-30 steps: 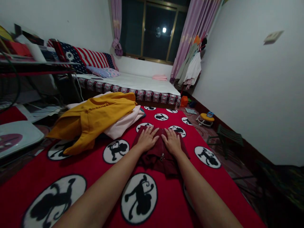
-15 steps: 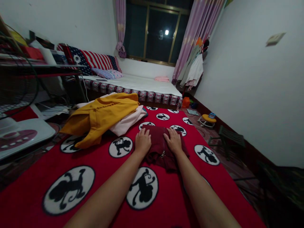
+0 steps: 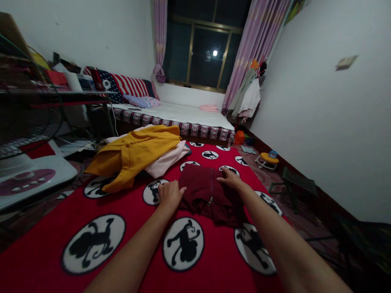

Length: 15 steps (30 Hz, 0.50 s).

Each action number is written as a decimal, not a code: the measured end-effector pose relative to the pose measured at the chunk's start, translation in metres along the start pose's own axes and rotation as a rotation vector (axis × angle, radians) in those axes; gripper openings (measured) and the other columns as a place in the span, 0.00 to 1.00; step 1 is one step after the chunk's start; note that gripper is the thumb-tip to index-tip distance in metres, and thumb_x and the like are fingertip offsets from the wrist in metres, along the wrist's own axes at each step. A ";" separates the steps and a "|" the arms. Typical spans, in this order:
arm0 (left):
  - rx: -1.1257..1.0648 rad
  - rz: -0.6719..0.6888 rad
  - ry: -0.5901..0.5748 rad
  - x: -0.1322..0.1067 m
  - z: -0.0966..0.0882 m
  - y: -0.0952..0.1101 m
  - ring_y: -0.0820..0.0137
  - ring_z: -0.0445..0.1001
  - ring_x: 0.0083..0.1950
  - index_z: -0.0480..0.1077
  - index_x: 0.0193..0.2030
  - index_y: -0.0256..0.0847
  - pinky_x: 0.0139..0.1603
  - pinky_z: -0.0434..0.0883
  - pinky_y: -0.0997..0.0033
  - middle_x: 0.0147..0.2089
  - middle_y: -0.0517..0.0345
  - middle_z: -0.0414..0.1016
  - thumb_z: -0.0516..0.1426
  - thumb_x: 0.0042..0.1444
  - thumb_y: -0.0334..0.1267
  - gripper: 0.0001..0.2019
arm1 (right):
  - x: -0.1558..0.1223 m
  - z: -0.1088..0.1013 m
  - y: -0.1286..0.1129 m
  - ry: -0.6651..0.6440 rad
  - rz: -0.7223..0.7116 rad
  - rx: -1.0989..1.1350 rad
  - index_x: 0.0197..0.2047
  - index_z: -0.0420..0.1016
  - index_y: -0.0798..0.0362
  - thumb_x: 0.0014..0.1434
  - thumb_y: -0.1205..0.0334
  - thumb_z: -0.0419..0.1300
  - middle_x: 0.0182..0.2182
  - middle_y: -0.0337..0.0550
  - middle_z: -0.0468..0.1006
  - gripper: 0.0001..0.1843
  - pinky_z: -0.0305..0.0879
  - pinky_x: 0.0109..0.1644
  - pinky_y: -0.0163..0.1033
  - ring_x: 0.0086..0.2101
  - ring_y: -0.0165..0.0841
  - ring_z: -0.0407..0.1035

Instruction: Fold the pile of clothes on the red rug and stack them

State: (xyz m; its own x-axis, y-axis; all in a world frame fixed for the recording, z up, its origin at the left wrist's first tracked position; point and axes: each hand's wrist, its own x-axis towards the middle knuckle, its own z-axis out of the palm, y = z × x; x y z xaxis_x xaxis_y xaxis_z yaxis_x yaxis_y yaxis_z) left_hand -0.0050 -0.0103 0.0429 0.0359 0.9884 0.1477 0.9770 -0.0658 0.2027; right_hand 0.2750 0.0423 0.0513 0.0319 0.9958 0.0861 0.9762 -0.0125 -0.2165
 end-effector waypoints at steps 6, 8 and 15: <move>-0.062 0.086 -0.026 -0.004 0.001 0.001 0.59 0.76 0.50 0.70 0.50 0.38 0.46 0.69 0.66 0.48 0.48 0.77 0.53 0.61 0.39 0.13 | 0.003 -0.019 -0.007 -0.027 -0.029 -0.100 0.45 0.76 0.52 0.50 0.48 0.66 0.45 0.48 0.78 0.23 0.61 0.45 0.38 0.45 0.40 0.71; -0.071 0.104 -0.016 -0.004 0.000 -0.001 0.59 0.77 0.47 0.70 0.50 0.39 0.44 0.69 0.66 0.46 0.49 0.78 0.52 0.61 0.38 0.13 | -0.001 -0.025 -0.013 -0.019 -0.032 -0.132 0.41 0.77 0.52 0.50 0.48 0.66 0.41 0.47 0.79 0.19 0.60 0.41 0.37 0.42 0.39 0.71; -0.137 0.251 0.090 0.042 -0.068 -0.024 0.62 0.75 0.48 0.74 0.46 0.44 0.45 0.68 0.70 0.45 0.55 0.79 0.56 0.57 0.37 0.11 | -0.051 -0.072 -0.030 0.061 0.010 0.103 0.33 0.76 0.53 0.48 0.51 0.64 0.32 0.43 0.79 0.15 0.58 0.32 0.34 0.34 0.37 0.71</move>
State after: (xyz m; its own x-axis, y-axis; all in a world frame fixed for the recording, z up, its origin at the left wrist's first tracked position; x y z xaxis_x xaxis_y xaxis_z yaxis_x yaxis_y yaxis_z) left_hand -0.0415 0.0237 0.1101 0.2479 0.9232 0.2937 0.9022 -0.3304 0.2771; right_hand 0.2592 -0.0142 0.1235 0.0574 0.9882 0.1422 0.9485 -0.0096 -0.3166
